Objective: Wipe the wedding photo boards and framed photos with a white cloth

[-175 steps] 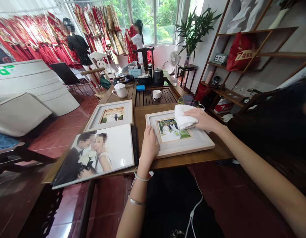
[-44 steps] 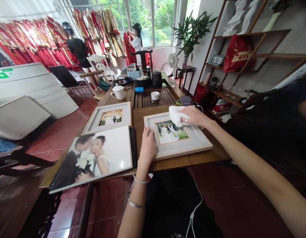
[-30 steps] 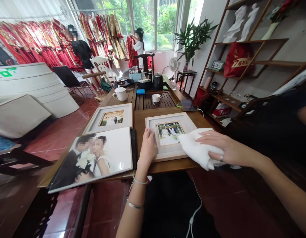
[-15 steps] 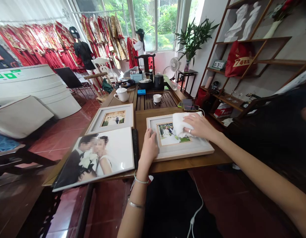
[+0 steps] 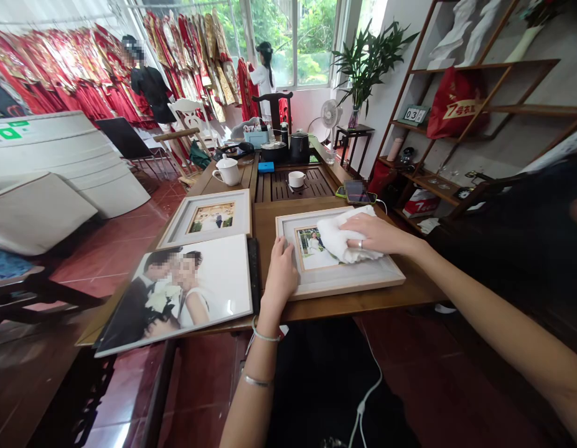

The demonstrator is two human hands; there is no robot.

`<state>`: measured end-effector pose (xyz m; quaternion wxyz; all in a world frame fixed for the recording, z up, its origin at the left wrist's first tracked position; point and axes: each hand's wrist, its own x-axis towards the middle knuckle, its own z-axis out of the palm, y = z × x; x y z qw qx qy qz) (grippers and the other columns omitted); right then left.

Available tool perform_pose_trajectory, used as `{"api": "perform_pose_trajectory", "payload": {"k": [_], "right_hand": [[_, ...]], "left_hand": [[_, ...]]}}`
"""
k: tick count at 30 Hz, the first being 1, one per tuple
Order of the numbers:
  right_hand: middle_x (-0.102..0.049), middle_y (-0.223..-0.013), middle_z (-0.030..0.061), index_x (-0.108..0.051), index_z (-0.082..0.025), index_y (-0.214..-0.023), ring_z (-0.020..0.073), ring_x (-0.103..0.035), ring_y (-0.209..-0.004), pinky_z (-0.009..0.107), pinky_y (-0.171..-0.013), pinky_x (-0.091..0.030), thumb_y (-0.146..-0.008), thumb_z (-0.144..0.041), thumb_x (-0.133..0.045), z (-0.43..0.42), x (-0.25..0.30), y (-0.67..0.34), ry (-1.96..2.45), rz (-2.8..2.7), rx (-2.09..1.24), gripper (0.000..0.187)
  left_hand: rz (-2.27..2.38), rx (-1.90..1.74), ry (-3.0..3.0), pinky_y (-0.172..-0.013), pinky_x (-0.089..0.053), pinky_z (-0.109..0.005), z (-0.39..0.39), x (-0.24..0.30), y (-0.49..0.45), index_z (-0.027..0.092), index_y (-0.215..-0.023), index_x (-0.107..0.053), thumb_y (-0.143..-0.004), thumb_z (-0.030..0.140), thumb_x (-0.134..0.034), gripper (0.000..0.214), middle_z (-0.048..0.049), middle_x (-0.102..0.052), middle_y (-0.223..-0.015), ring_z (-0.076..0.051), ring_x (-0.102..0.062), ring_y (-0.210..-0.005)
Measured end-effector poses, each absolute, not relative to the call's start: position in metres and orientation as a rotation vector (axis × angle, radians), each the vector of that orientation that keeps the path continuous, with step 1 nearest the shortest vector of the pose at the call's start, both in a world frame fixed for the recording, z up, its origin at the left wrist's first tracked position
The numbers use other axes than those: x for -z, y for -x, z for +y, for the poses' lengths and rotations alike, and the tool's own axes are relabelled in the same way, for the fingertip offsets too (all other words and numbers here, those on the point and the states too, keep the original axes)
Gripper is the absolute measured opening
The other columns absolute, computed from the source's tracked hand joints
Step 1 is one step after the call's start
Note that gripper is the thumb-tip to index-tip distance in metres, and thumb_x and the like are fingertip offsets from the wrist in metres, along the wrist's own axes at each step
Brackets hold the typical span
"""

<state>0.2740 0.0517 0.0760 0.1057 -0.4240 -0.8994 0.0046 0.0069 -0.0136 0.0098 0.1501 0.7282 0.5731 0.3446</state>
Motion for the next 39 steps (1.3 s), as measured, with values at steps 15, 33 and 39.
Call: {"api": "perform_pose_trajectory", "payload": {"k": [15,33,39], "right_hand": [[-0.064,-0.127,0.0066,-0.066,-0.025,-0.108,0.0316,-0.050,-0.124,0.052,-0.102,-0.041,-0.082,-0.034,-0.065,-0.065,-0.086,-0.268,0.990,-2.669,-0.294,0.028],[-0.061,-0.126,0.0134,-0.058,-0.021,-0.110,0.0350,-0.047,-0.117,0.049,-0.084,-0.044,-0.089,-0.031,-0.052,0.040,-0.069,-0.245,1.523,-2.590,0.371,0.025],[-0.057,-0.130,0.0188,-0.057,-0.016,-0.113,0.0382,-0.046,-0.117,0.056,-0.088,-0.040,-0.092,-0.031,-0.047,0.069,-0.080,-0.232,1.647,-2.547,0.305,0.029]], "left_hand": [[1.634,-1.014,-2.096,-0.120,-0.026,-0.050,-0.014,-0.011,-0.007,0.008,-0.121,-0.060,-0.076,-0.006,-0.037,0.053,-0.0193,-0.041,-0.149,-0.030,-0.024,-0.147],[1.635,-0.976,-2.069,-0.120,-0.027,-0.050,-0.016,-0.014,-0.008,0.004,-0.121,-0.059,-0.077,-0.006,-0.037,0.050,-0.0239,-0.039,-0.149,-0.031,-0.024,-0.146],[1.588,-1.079,-2.078,-0.119,-0.027,-0.052,-0.013,-0.007,-0.007,0.008,-0.120,-0.060,-0.074,-0.007,-0.037,0.054,-0.0194,-0.043,-0.148,-0.031,-0.025,-0.146]]}}
